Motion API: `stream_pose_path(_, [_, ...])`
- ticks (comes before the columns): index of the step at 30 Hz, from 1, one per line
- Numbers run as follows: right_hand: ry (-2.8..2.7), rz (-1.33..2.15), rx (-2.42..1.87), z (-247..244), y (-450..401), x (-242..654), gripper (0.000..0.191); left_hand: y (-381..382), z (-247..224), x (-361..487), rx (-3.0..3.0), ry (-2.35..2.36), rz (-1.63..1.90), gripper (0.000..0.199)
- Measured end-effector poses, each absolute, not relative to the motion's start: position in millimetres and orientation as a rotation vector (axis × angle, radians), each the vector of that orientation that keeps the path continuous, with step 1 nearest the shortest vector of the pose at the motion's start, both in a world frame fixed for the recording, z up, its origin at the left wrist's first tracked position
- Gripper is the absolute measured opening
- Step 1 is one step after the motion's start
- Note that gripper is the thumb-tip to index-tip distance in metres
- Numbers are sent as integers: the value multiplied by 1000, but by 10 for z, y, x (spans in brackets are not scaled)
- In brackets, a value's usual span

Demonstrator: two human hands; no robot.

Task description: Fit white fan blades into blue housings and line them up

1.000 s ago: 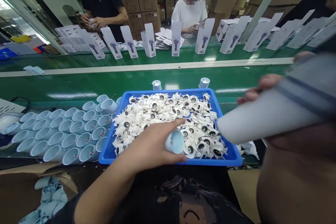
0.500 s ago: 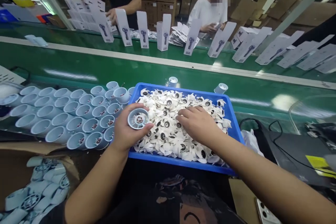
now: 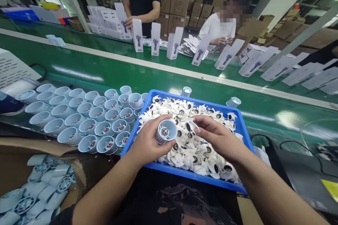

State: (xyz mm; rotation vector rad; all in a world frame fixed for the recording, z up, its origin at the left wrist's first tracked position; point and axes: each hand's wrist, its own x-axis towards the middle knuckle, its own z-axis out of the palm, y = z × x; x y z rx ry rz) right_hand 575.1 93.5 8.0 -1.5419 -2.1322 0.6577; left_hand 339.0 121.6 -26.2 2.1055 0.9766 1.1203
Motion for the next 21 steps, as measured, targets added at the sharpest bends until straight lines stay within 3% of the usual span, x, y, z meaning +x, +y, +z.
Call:
stream_pose_path(4, [-1972,788,-1364,79,726,5687,32,1129,-163,3522,2285,948,976,50])
stream_pose_path(10, [-1984,545,-1323,192,675,5506,17,1066,-117,3676,2541,856,1064,37])
stream_pose_path(17, [-1971,529,-1234,171,722,5502,20,927,-28,3701,2553,891,1129,34])
stream_pose_path(19, [-1971,604,-1176,222,614,5656,12,1011,106,3640,2573,835,1027,40])
stream_pose_path(21, [-1919,648,-1160,268,454,5846,20,1249,288,3556,2541,944,915,53])
